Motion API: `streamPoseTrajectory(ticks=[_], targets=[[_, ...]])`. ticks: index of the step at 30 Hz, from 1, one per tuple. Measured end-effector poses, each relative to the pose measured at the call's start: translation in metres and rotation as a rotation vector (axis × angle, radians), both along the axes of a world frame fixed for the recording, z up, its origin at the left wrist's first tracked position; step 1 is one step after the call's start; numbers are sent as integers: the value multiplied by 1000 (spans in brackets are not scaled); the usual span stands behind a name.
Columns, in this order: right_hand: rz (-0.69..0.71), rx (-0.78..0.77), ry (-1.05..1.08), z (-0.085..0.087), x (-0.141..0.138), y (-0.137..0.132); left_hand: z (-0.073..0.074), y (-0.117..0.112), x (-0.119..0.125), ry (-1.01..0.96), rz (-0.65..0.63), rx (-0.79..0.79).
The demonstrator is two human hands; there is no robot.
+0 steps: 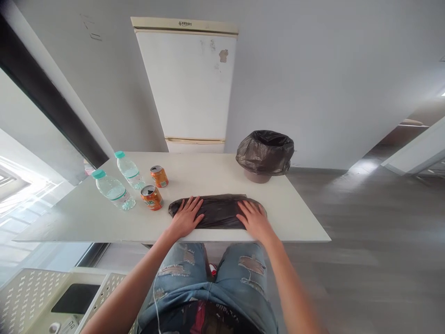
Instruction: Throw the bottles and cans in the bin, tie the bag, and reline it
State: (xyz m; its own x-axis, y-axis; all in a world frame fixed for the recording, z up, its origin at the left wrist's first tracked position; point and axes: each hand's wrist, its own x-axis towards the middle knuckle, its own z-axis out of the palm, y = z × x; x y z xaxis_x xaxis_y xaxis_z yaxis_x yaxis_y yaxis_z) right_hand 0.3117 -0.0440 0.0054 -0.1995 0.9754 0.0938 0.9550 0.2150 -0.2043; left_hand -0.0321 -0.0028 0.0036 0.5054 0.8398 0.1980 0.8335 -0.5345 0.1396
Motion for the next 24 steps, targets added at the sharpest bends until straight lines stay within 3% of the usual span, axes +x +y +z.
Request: streamPoseTrajectory(ticks=[3, 5, 6, 9, 12, 14, 16, 24], targets=[[-99, 225, 134, 12, -12, -6, -2, 0, 2, -9, 10, 18], [-120, 401, 303, 23, -51, -11, -4, 1, 2, -10, 5, 29], [-65, 426, 379, 27, -77, -11, -5, 2, 2, -7, 3, 33], [82, 279, 479, 33, -157, -2, -5, 3, 0, 31, -11, 26], [114, 79, 373, 29, -200, 18, -4, 3, -1, 90, -14, -5], [110, 20, 269, 25, -198, 29, -3, 3, 0, 94, -1, -14], [95, 7, 167, 21, -178, 35, -3, 3, 1, 72, 9, 2], [-157, -74, -74, 6, -56, 32, -3, 1, 2, 14, 28, 30]])
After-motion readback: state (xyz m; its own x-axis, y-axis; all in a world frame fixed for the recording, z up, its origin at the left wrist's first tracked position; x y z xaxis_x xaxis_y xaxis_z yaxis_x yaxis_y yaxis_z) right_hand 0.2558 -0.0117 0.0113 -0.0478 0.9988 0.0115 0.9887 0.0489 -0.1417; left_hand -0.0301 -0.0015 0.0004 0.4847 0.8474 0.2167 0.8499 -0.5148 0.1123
